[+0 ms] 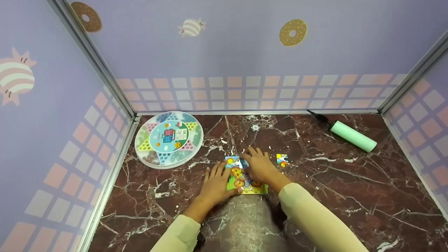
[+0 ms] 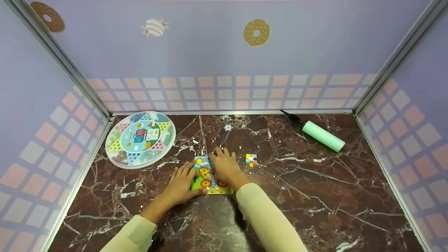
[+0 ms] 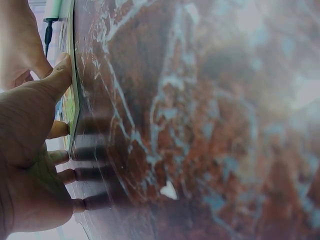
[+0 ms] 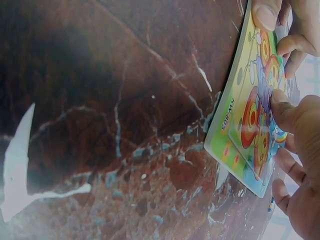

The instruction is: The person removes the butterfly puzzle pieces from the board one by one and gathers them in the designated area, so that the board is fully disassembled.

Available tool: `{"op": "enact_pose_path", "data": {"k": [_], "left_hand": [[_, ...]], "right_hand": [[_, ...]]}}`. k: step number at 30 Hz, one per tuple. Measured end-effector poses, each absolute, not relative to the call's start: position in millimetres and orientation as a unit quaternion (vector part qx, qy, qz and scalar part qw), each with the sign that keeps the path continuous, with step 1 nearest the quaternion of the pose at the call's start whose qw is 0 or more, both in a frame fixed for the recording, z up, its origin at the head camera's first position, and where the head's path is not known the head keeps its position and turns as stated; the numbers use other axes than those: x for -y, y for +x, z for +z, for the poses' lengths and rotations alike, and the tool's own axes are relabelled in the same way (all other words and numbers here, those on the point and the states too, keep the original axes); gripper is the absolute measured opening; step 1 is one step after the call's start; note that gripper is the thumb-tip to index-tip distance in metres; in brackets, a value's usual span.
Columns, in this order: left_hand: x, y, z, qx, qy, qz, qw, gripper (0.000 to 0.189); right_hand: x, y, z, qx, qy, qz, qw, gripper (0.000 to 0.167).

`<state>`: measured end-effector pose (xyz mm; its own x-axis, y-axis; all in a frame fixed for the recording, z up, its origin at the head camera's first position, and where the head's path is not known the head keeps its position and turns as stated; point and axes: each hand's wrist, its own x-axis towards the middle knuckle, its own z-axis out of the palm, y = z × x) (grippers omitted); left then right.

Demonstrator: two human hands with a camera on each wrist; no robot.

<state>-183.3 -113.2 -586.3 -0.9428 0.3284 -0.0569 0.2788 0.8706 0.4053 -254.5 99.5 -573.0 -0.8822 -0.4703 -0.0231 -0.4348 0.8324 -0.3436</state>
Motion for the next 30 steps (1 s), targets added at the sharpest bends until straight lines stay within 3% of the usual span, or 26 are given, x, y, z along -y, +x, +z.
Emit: {"op": "enact_pose_path", "data": {"k": [10, 30], "left_hand": [[113.1, -183.8, -587.9, -0.963, 0.16, 0.206, 0.061, 0.087], [114.2, -185.4, -590.2, -0.963, 0.159, 0.208, 0.059, 0.087]], "right_hand": [[-103.5, -256.5, -569.8, -0.944, -0.249, -0.206, 0.064, 0.043], [-108.8, -257.1, -567.1, -0.945, -0.286, -0.159, 0.031, 0.047]]}}
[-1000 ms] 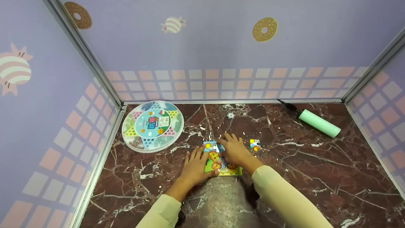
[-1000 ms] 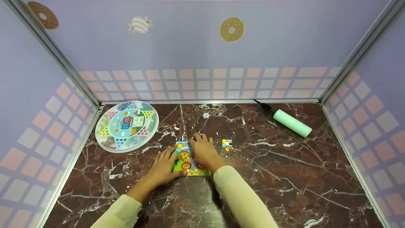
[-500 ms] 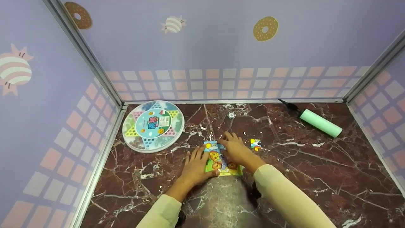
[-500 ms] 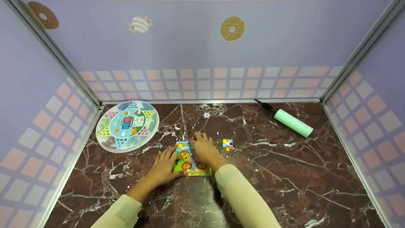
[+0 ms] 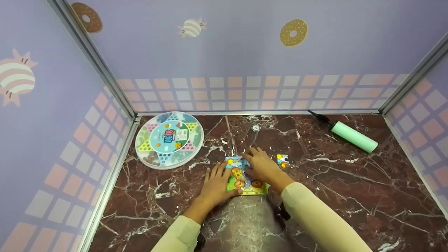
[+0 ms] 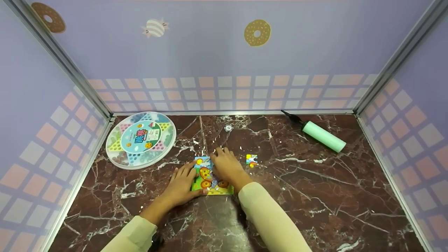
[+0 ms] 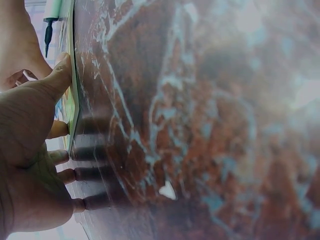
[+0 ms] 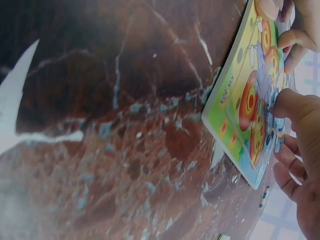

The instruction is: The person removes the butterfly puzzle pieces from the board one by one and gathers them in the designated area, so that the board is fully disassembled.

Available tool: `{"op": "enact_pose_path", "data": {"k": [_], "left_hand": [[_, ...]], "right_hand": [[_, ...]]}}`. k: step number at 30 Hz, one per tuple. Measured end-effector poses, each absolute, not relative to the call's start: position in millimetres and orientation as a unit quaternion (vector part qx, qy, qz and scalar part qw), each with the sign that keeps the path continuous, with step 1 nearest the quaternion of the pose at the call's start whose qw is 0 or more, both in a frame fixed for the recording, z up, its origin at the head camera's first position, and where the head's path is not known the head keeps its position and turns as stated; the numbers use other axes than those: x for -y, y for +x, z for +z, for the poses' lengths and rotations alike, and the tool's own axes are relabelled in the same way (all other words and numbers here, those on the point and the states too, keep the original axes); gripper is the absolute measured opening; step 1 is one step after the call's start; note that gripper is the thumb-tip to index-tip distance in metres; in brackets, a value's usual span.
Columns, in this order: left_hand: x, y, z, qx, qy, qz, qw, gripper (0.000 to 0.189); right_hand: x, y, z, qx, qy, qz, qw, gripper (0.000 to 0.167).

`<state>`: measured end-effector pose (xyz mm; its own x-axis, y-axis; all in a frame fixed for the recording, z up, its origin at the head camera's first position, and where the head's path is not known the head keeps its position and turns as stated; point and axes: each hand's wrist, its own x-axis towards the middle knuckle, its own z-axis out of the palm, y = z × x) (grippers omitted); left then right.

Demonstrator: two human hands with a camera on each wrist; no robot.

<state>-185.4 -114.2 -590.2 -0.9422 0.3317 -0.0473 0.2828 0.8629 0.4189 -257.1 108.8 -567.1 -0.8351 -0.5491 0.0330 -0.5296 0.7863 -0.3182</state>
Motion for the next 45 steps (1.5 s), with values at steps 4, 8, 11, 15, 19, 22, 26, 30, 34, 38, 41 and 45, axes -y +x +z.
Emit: {"op": "enact_pose_path", "data": {"k": [4, 8, 11, 15, 19, 22, 26, 30, 34, 38, 41, 45], "left_hand": [[114.1, -185.5, -589.9, -0.963, 0.158, 0.208, 0.061, 0.088], [114.6, -185.4, -589.9, -0.963, 0.161, 0.209, 0.059, 0.087], [114.7, -185.4, -589.9, -0.962, 0.159, 0.211, 0.066, 0.083], [114.8, -185.6, -590.5, -0.962, 0.16, 0.215, 0.062, 0.078], [114.5, -185.5, -590.9, -0.961, 0.159, 0.217, 0.057, 0.077], [114.2, -185.3, -590.8, -0.962, 0.157, 0.216, 0.06, 0.078], [113.6, -185.4, -590.2, -0.962, 0.156, 0.216, 0.061, 0.078], [113.2, -185.7, -589.2, -0.961, 0.156, 0.218, 0.06, 0.081], [113.8, -184.9, -589.0, -0.961, 0.157, 0.22, 0.061, 0.077], [114.1, -184.0, -589.1, -0.96, 0.154, 0.224, 0.065, 0.072], [114.0, -183.3, -588.6, -0.96, 0.152, 0.227, 0.068, 0.072], [113.5, -183.1, -588.1, -0.959, 0.152, 0.229, 0.068, 0.074]], "right_hand": [[-117.0, -257.7, -567.3, -0.939, -0.299, -0.168, 0.009, 0.045], [-128.3, -258.4, -566.8, -0.929, -0.317, -0.186, -0.033, 0.044], [-137.7, -259.9, -567.0, -0.924, -0.326, -0.189, -0.06, 0.043], [-151.5, -261.4, -567.2, -0.922, -0.329, -0.185, -0.084, 0.043], [-166.0, -262.1, -568.3, -0.917, -0.338, -0.179, -0.113, 0.041], [-176.6, -262.8, -570.6, -0.912, -0.345, -0.163, -0.147, 0.04], [-191.4, -263.8, -571.5, -0.911, -0.345, -0.15, -0.167, 0.039], [-207.3, -263.8, -570.9, -0.921, -0.328, -0.141, -0.156, 0.041], [-222.7, -262.9, -571.0, -0.93, -0.307, -0.145, -0.142, 0.042], [-236.6, -262.2, -571.7, -0.935, -0.295, -0.145, -0.13, 0.043], [-246.6, -262.7, -573.2, -0.94, -0.288, -0.139, -0.119, 0.043], [-260.7, -262.3, -575.6, -0.945, -0.277, -0.136, -0.109, 0.044]]}}
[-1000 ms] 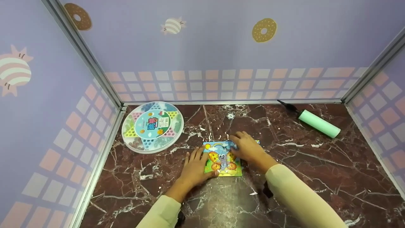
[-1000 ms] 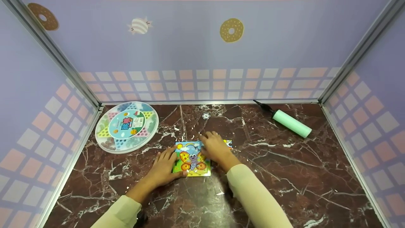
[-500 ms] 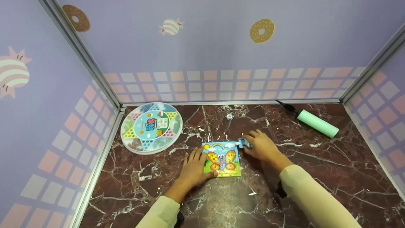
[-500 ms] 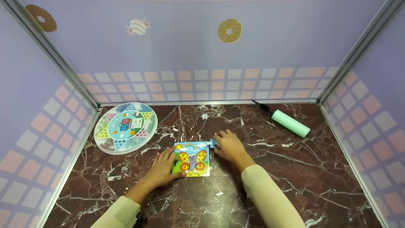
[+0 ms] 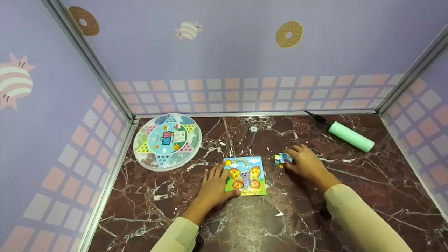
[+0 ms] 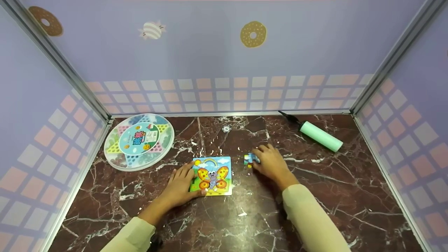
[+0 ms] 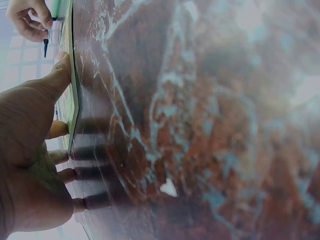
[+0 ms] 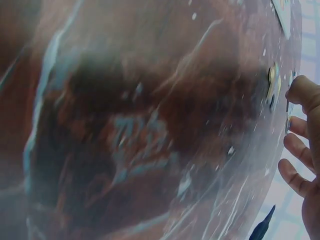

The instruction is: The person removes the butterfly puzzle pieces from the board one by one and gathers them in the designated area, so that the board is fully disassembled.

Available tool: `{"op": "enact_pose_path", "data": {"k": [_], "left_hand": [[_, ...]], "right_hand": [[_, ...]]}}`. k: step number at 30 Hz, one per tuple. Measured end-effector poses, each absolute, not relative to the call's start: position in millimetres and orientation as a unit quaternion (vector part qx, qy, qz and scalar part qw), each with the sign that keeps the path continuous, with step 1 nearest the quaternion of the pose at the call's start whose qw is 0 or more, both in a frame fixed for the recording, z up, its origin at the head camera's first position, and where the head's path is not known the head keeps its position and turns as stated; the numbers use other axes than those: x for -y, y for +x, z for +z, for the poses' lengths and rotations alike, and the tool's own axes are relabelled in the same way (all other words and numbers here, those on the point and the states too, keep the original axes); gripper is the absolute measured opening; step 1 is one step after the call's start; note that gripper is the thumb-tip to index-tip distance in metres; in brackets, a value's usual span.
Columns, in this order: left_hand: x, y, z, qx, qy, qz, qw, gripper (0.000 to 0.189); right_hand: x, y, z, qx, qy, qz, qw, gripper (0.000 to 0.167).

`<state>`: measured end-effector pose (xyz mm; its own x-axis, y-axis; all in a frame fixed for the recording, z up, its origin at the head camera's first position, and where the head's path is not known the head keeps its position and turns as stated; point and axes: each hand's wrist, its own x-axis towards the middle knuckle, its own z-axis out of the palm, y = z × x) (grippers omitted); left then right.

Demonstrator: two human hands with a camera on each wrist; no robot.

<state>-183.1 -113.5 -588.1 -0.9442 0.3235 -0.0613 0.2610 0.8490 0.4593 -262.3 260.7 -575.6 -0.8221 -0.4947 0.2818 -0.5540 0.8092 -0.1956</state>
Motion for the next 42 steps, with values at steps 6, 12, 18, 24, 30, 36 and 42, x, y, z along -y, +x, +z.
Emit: {"op": "enact_pose_path", "data": {"k": [6, 12, 18, 24, 30, 36, 42], "left_hand": [[113.8, -183.6, -589.1, -0.96, 0.154, 0.225, 0.067, 0.076], [114.1, -183.4, -589.3, -0.959, 0.155, 0.227, 0.064, 0.077], [113.8, -183.1, -589.3, -0.959, 0.156, 0.227, 0.066, 0.072], [113.6, -184.5, -589.1, -0.959, 0.156, 0.228, 0.067, 0.072], [113.9, -183.6, -587.3, -0.957, 0.154, 0.235, 0.069, 0.071], [113.8, -183.2, -587.5, -0.958, 0.153, 0.232, 0.065, 0.068], [113.4, -183.8, -589.2, -0.962, 0.157, 0.218, 0.057, 0.079]], "right_hand": [[-278.5, -259.4, -578.9, 0.948, 0.264, 0.143, 0.106, 0.041], [-288.3, -257.0, -580.0, 0.954, 0.244, 0.149, 0.092, 0.037], [-292.0, -254.8, -581.7, 0.957, 0.238, 0.144, 0.087, 0.036], [-292.2, -253.6, -581.0, 0.957, 0.238, 0.143, 0.086, 0.034], [-292.1, -253.2, -580.9, 0.957, 0.238, 0.145, 0.083, 0.036], [-287.9, -254.0, -580.7, 0.956, 0.239, 0.149, 0.083, 0.036], [-272.8, -255.1, -581.6, 0.957, 0.237, 0.149, 0.074, 0.04]]}}
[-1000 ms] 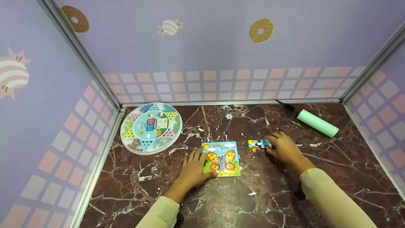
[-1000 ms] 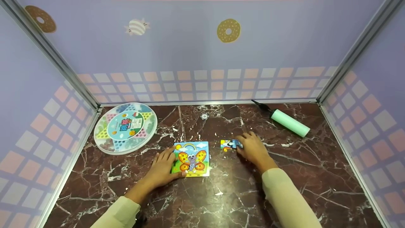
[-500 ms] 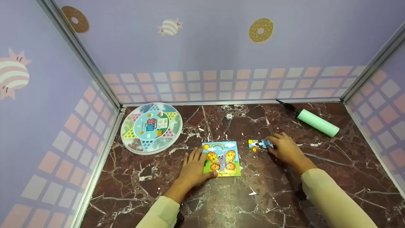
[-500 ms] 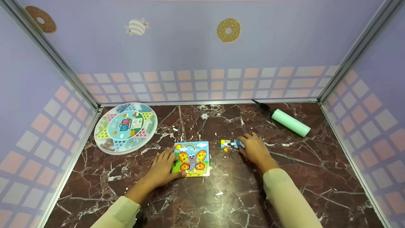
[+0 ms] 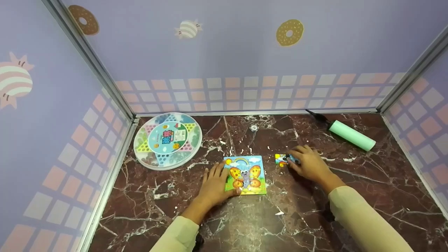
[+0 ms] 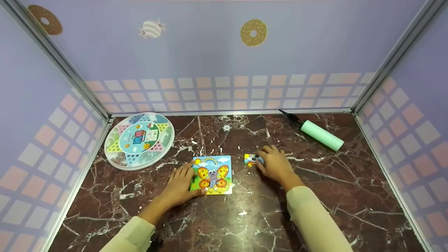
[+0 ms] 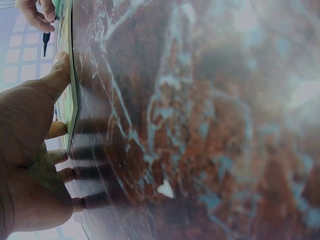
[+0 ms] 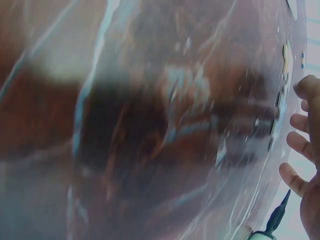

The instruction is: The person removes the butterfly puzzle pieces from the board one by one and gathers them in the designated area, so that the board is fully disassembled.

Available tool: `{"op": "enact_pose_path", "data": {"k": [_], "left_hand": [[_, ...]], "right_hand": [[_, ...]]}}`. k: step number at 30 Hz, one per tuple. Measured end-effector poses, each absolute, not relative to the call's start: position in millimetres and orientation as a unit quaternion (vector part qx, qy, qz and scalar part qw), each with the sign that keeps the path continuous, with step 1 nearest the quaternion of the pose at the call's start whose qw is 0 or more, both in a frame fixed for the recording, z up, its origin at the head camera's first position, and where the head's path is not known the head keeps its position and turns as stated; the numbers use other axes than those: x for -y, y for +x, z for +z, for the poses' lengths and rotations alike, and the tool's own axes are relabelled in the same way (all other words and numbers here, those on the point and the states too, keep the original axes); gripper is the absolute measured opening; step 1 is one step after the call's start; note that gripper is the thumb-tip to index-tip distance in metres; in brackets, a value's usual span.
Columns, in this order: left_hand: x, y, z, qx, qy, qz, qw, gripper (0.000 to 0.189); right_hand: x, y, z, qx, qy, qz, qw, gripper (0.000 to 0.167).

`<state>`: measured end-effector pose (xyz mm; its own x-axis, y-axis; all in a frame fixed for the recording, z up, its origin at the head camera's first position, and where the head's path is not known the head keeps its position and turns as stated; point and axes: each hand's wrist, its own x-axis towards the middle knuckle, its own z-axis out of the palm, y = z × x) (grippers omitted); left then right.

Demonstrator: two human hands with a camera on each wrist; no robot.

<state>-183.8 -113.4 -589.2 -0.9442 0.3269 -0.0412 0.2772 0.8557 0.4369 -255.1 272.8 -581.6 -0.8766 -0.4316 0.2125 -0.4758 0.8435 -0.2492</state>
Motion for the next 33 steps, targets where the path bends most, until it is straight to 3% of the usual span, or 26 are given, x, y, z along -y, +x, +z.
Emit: {"op": "enact_pose_path", "data": {"k": [18, 33], "left_hand": [[112.6, -187.1, -587.1, -0.961, 0.136, 0.227, 0.075, 0.115], [114.1, -191.4, -584.7, -0.961, 0.137, 0.222, 0.088, 0.118]], "right_hand": [[-200.0, -251.9, -581.8, 0.945, 0.287, 0.148, 0.054, 0.058], [-176.3, -251.1, -587.3, 0.946, 0.288, 0.146, 0.014, 0.062]]}}
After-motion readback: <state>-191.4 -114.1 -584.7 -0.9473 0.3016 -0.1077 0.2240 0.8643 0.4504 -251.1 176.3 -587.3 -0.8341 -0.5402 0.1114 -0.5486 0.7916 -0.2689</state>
